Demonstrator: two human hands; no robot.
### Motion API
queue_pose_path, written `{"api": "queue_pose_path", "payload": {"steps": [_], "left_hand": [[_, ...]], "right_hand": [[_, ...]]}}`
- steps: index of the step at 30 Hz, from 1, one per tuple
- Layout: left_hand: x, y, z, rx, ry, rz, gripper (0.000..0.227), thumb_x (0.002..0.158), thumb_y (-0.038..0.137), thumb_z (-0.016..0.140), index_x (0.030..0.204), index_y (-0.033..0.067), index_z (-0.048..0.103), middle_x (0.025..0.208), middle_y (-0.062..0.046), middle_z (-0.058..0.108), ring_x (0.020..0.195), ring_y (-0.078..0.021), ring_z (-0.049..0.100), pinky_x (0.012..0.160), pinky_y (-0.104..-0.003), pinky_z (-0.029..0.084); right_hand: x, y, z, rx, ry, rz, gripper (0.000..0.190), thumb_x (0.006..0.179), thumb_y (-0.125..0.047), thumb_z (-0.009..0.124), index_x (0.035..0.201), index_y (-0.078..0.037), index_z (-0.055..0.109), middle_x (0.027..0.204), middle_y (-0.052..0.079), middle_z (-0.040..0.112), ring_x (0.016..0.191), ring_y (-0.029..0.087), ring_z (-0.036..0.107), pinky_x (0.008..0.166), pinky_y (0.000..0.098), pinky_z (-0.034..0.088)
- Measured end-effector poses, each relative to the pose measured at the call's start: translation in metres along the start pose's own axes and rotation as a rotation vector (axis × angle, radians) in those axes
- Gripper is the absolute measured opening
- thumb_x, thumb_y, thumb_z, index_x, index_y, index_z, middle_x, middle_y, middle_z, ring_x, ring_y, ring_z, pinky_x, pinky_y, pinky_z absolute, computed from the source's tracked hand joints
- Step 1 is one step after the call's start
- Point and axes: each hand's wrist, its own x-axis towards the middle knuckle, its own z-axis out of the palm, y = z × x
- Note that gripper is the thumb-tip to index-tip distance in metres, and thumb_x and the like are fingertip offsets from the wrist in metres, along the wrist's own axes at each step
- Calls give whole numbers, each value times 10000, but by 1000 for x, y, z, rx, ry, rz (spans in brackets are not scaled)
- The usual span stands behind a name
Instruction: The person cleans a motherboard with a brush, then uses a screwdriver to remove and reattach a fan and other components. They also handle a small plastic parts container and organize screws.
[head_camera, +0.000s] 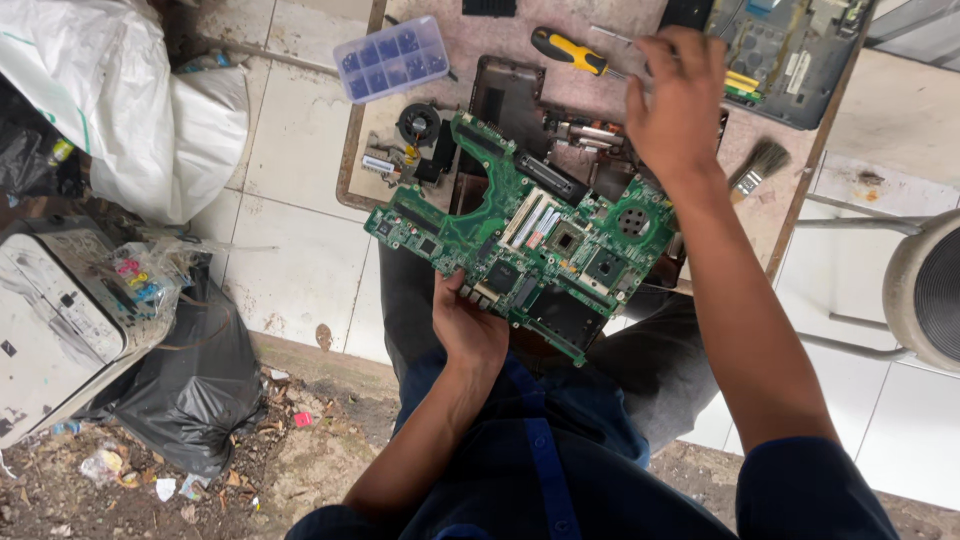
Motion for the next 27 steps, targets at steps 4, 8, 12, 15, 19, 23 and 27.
{"api": "queue_pose_path", "payload": {"steps": [4,8,12,15,19,23,27], "left_hand": [[11,-13,-6,34,13,-57,974,929,208,610,1745,383,108,1745,56,378,1245,-317,650,838,-414,533],[-2,-18,14,225,65,-108,1031,848,302,652,1747,320,148,1809,183,-124,1640,-139,-224,1381,-443,-15],[9,-38,5,202,42,-121,989,854,279,631,1740,342,197,1822,201,-63,1656,-111,-176,1348,-383,-4],[37,-63,-32,246,-150,-50,723,957,213,585,1635,310,354,1585,78,293,1351,-149,204,1146,-362,275],[21,-59,-41,626,-475,75,612,1033,133,558,1636,104,455,1460,-61,504,1136,-156,530,1061,-351,537],[24,-37,-36,761,-674,98,295,1050,352,629,888,125,531,876,-21,541,1047,-296,766,970,-448,665],[21,-11,-23,1268,-629,189,546,1067,516,429,1145,31,667,1094,-191,818,1068,-319,820,964,-416,668]], "right_hand": [[-61,-6,-50,224,57,168,286,1104,-82,748,1349,65,736,1173,235,633,1095,388,616,896,503,494],[-123,-33,-77,477,-62,710,339,1175,-316,645,1418,-79,654,1121,78,678,974,148,579,810,323,492],[-154,-33,-56,1048,49,1065,447,1106,-298,582,1513,-134,496,1386,64,523,1218,168,532,1137,340,444],[-158,-9,-33,1120,252,922,307,1169,-81,535,1469,-13,541,1102,114,638,935,167,701,978,313,568],[-151,45,-21,857,130,661,302,1243,-21,450,1522,73,518,1055,183,616,965,257,635,885,385,527],[-133,59,-20,542,-37,647,399,1229,-369,542,1472,-59,603,934,15,442,845,161,412,726,350,351],[-124,53,-18,246,-10,392,276,1164,-98,678,1411,24,695,1084,191,681,940,331,605,789,470,502]]}}
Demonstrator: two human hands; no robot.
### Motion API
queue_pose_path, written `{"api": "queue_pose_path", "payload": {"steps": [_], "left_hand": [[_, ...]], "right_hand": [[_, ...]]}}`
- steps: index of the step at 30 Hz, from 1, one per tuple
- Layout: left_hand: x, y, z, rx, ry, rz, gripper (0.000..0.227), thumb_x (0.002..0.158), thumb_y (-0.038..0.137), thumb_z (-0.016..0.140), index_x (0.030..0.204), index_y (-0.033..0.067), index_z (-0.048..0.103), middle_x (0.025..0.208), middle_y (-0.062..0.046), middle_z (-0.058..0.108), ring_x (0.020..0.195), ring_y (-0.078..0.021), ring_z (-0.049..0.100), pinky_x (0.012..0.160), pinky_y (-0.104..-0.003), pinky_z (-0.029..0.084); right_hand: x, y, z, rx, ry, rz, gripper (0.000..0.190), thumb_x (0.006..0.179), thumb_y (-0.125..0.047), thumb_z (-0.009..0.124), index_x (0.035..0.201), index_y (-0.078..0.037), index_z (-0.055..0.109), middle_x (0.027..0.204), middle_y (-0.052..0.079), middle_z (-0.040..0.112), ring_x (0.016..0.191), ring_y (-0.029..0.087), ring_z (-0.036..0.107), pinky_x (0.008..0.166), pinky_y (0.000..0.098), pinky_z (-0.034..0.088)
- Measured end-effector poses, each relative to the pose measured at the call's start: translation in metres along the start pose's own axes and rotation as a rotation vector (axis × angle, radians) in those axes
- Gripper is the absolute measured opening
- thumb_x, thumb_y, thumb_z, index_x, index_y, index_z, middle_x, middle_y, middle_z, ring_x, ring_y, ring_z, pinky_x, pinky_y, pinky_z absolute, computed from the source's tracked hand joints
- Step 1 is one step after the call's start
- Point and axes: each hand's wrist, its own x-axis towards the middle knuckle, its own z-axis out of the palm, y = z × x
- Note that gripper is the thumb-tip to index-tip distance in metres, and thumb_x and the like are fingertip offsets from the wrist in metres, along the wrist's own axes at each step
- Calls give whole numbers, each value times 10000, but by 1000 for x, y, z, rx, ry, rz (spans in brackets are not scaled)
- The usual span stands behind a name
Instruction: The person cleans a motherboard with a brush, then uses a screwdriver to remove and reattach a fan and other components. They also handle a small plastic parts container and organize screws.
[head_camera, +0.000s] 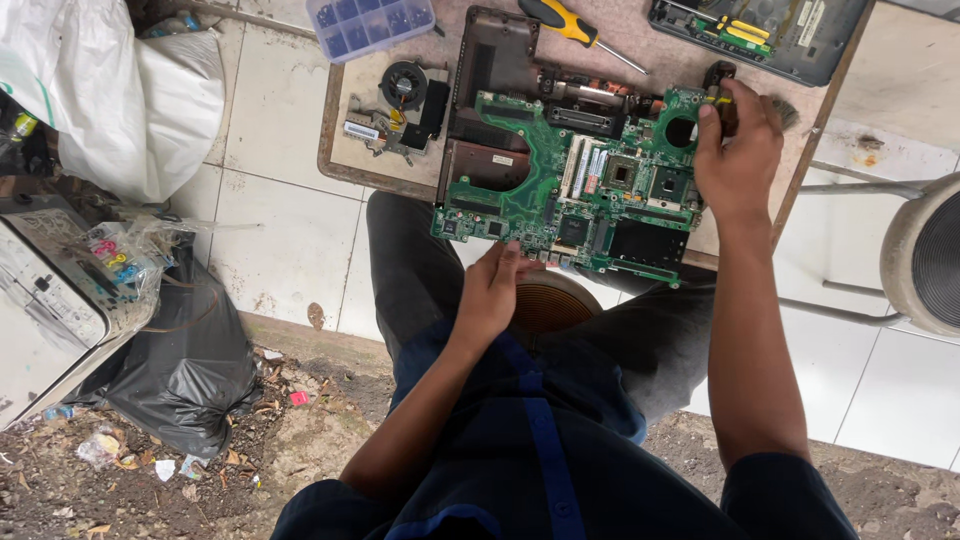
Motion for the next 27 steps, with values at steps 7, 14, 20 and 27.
{"api": "queue_pose_path", "payload": {"steps": [7,14,20,27], "left_hand": [[6,18,-22,386,-44,49,787,1032,659,282,1022,89,825,998,-72,863,952,-263,824,962,-442,603],[4,32,-33,541,-192,-12,768,1031,626,336,1448,69,661,963,-57,833,1034,-245,807,874,-410,615],[19,19,-37,617,-10,229,535,1129,443,390,1069,70,769,816,-33,793,760,-239,764,715,-435,605],[21,75,-74,888,86,160,610,1080,550,486,738,99,715,588,-92,658,609,-308,692,589,-469,516]], "right_hand": [[-6,-8,-4,24,57,-107,310,1130,9,726,1428,96,722,1147,206,545,861,303,648,685,414,583],[-30,-22,-1,75,93,-66,372,1084,95,725,1453,100,687,1050,193,568,769,266,596,650,381,570],[-36,-23,12,4,175,-61,365,1056,77,741,1420,87,727,909,152,587,758,278,580,617,421,551],[-34,-26,16,-34,185,-70,348,1035,60,723,1382,41,750,1018,173,567,838,316,614,758,477,545]]}}
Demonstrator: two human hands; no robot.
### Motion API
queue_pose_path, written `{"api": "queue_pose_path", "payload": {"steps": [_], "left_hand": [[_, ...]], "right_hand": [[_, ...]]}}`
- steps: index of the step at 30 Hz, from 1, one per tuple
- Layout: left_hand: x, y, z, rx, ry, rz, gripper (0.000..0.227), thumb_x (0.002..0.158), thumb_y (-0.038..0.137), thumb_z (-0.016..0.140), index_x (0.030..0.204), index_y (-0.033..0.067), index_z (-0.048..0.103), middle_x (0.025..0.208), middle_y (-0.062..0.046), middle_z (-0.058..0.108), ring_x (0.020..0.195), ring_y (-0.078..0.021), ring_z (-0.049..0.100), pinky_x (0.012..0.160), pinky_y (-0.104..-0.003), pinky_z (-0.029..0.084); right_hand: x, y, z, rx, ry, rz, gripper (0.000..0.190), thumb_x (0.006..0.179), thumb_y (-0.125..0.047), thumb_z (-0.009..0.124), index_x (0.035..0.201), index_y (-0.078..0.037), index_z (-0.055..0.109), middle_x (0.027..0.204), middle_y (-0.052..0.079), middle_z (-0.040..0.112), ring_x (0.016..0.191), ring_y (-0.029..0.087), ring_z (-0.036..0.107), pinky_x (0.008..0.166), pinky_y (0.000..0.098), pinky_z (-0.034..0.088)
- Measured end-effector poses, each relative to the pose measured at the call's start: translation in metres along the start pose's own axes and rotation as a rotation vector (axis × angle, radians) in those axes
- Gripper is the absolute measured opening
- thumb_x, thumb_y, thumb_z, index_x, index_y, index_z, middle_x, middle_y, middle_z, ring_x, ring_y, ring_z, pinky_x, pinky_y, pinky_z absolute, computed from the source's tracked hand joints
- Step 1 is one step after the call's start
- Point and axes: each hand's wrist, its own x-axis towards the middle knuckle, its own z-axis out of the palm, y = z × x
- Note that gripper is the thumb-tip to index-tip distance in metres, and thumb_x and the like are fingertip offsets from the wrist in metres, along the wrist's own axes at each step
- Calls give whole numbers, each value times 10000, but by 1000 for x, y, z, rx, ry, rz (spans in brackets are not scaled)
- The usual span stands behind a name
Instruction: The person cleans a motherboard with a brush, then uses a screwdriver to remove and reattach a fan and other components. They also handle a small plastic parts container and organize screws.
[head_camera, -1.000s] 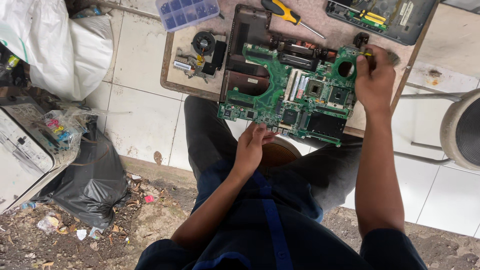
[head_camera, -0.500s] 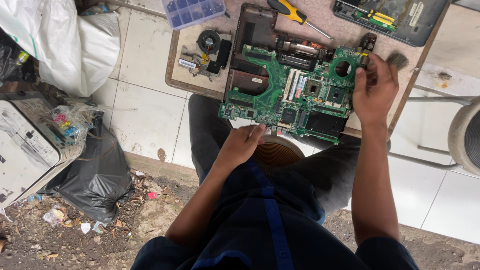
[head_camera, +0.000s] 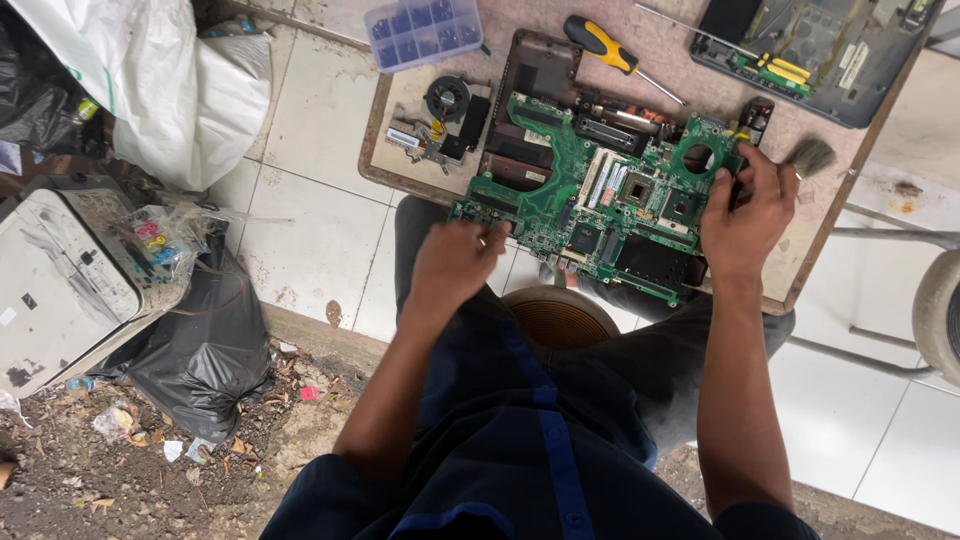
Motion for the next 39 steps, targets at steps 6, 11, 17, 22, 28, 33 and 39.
{"api": "queue_pose_path", "payload": {"steps": [6,11,17,22,28,33,39], "left_hand": [[57,-5,-52,48,539,238,181,978,301,784,1012,125,765,766,-74,731,665,-262,656,610,-437,537],[134,-41,-44,338,503,183,885,831,514,933,1460,-17,607,1167,-217,726,1119,-426,601,1046,-502,397],[134,-32,-42,429,430,136,1016,695,517,933,1546,92,576,1366,-149,574,1166,-416,427,908,-576,519],[142,-43,-41,464,583,277,1078,645,502,1019,1522,56,578,1135,-145,671,956,-340,631,893,-455,518],[119,-17,-70,399,565,300,998,565,370,1021,1447,46,686,1239,-254,672,1186,-367,613,941,-498,461],[88,33,-85,271,568,331,948,612,316,972,1471,69,656,1282,-210,584,1145,-392,585,947,-510,510],[50,134,-28,75,248,332,1027,683,374,923,1599,166,507,1447,-179,522,1346,-392,465,1110,-542,464]], "right_hand": [[-5,1,7,67,60,27,335,1043,71,693,1374,34,737,937,152,545,915,321,578,784,488,512],[-6,1,10,103,100,27,314,1054,42,689,1363,27,741,969,160,551,869,308,598,779,479,510],[-9,-1,8,137,129,73,287,1038,29,675,1315,-4,746,978,143,548,842,289,608,818,462,528],[-8,-6,8,179,132,97,275,1041,52,665,1302,13,742,996,142,544,833,269,604,791,432,518],[-6,-8,7,197,139,103,289,1025,20,661,1304,12,737,989,134,511,893,286,597,837,456,511],[-8,-6,6,232,135,142,259,1043,0,670,1292,-18,737,977,125,542,873,260,600,811,429,517],[2,-41,-21,368,140,222,189,1114,-53,666,1279,-7,748,1058,121,544,905,213,572,746,338,491]]}}
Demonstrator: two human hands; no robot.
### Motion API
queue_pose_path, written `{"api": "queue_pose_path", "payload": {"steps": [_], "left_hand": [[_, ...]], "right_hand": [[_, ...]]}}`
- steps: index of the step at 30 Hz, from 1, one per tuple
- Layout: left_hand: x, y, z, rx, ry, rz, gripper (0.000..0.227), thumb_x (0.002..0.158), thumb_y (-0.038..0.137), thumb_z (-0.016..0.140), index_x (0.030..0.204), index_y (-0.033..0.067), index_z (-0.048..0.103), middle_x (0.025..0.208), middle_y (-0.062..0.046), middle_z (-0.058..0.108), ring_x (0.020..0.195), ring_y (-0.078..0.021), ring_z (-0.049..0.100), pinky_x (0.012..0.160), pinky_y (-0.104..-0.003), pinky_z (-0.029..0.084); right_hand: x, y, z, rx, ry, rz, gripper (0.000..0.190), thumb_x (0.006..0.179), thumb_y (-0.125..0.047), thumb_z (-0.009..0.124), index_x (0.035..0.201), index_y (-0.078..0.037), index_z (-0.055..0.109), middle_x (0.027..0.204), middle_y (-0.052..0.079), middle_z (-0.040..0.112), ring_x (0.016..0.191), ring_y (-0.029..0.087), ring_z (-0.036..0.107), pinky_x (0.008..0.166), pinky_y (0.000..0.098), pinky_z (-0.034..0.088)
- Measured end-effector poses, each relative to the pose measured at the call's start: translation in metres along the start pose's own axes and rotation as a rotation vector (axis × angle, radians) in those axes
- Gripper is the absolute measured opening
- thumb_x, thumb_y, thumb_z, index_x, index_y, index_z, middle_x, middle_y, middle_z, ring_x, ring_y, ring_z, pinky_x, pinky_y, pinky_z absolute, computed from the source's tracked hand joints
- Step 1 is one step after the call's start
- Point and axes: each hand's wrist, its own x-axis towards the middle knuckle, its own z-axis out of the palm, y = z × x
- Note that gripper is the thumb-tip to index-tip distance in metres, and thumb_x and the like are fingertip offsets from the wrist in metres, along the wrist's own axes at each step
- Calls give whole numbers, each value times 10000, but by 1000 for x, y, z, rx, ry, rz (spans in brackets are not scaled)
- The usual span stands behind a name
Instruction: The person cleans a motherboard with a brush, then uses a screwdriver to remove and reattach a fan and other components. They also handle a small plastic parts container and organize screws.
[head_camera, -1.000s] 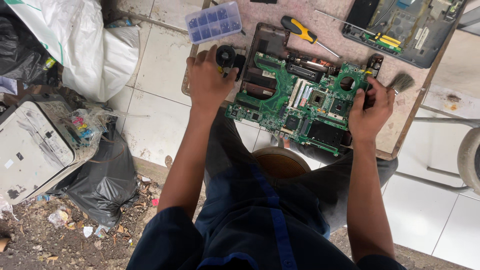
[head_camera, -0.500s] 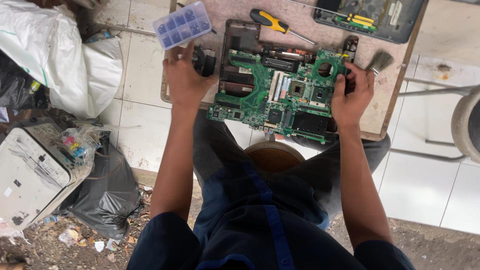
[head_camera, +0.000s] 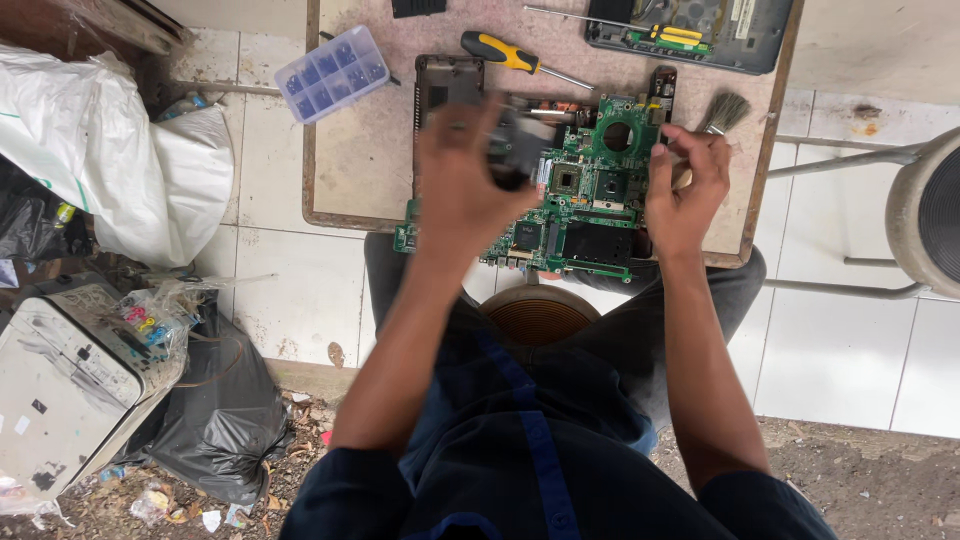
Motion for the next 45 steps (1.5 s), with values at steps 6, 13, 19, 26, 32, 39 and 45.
{"api": "queue_pose_path", "payload": {"steps": [6,13,19,26,32,39,45], "left_hand": [[-2,39,109,-58,-52,145,1013,631,434,950,1525,135,580,1355,-207,562,1229,-446,574,1004,-573,546],[18,21,128,-76,-286,316,1347,761,692,993,1719,198,186,1631,-241,492,1454,-447,432,1192,-598,446],[45,-16,96,-44,-363,462,1211,744,493,1053,1670,157,349,1599,-102,563,1444,-365,419,1139,-593,503],[63,-48,121,-17,-271,575,807,855,355,961,1536,128,592,1450,-109,675,1271,-312,504,1100,-500,500],[67,-56,124,-65,-259,609,776,833,384,989,1463,73,660,1360,-123,674,1246,-321,502,1065,-511,516],[68,-61,123,-156,-270,652,676,853,257,986,1432,71,690,1336,-98,705,1198,-309,500,1022,-486,508],[63,-60,121,-199,-201,694,644,837,263,990,1393,82,718,1263,-75,751,1140,-285,531,965,-444,532]], "right_hand": [[-22,8,-13,261,-238,313,183,1119,-186,695,1190,-18,712,925,27,650,858,130,644,740,283,492],[9,2,-22,522,-162,629,45,1087,-107,708,1071,-77,736,1000,37,758,890,113,703,803,224,631],[36,59,-15,369,-174,641,317,1071,-177,772,1341,-130,611,978,7,698,883,109,665,714,272,592],[46,66,-10,379,-181,606,195,1082,-194,794,1193,-162,637,906,-28,685,794,68,596,665,242,481],[44,66,-5,304,-154,550,182,1070,-193,814,1197,-146,693,892,-43,677,833,49,589,778,211,499],[42,67,-3,291,-130,479,163,1073,-172,817,1182,-147,698,937,-17,710,895,66,637,831,227,527],[40,59,-6,184,-125,392,137,1066,-106,814,1175,-93,733,1022,24,734,957,99,683,878,223,598]]}}
